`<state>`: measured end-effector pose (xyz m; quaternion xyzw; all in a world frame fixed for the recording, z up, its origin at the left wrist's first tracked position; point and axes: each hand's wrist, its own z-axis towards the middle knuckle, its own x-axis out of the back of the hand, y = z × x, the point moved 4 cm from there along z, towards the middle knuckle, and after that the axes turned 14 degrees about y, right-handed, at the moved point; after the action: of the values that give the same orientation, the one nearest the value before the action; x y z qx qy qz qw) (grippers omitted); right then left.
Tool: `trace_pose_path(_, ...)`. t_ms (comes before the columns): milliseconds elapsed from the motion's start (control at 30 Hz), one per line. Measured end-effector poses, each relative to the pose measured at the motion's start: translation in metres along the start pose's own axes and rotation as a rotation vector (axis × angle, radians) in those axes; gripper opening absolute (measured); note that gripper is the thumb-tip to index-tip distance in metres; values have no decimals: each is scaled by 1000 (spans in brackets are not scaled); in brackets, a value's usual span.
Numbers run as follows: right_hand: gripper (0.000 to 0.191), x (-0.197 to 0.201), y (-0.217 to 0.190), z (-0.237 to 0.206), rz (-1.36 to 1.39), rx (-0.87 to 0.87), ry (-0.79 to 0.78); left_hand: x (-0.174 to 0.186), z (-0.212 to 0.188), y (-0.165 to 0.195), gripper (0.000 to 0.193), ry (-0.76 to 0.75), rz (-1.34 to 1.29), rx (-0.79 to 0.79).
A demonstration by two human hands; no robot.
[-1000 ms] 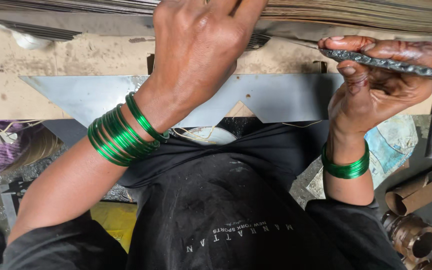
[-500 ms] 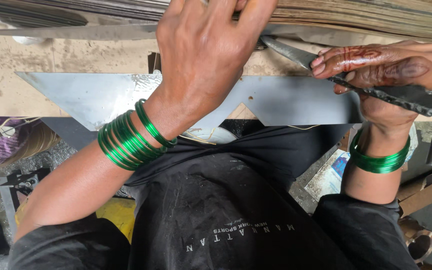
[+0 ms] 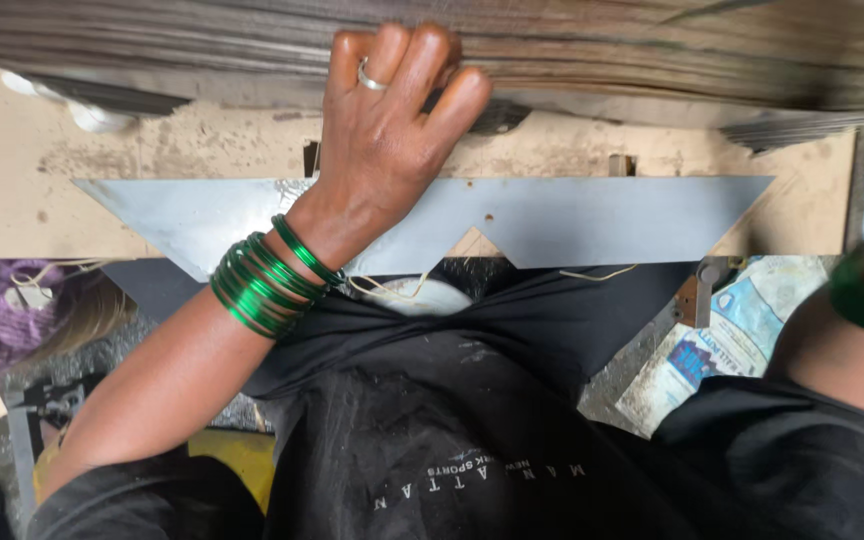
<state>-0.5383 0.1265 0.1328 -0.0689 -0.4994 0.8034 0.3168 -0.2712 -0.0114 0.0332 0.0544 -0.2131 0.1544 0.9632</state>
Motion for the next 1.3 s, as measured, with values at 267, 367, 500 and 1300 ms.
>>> trace_pose_path(267, 59, -13, 31, 28, -748, 184, -392, 50, 19, -43, 62, -220, 177, -129)
trace_pose_path(367, 89, -5, 40, 30, -1047, 648, -710, 56, 23, -56, 73, -451, 41, -19)
trace_pose_path(500, 62, 3, 71, 32, -817, 632, -876, 41, 27, -70, 79, -734, -317, 285)
trace_pose_path(1300, 73, 19, 105, -14, -1129, 1141, -719, 41, -49, -92, 77, -298, 645, -592)
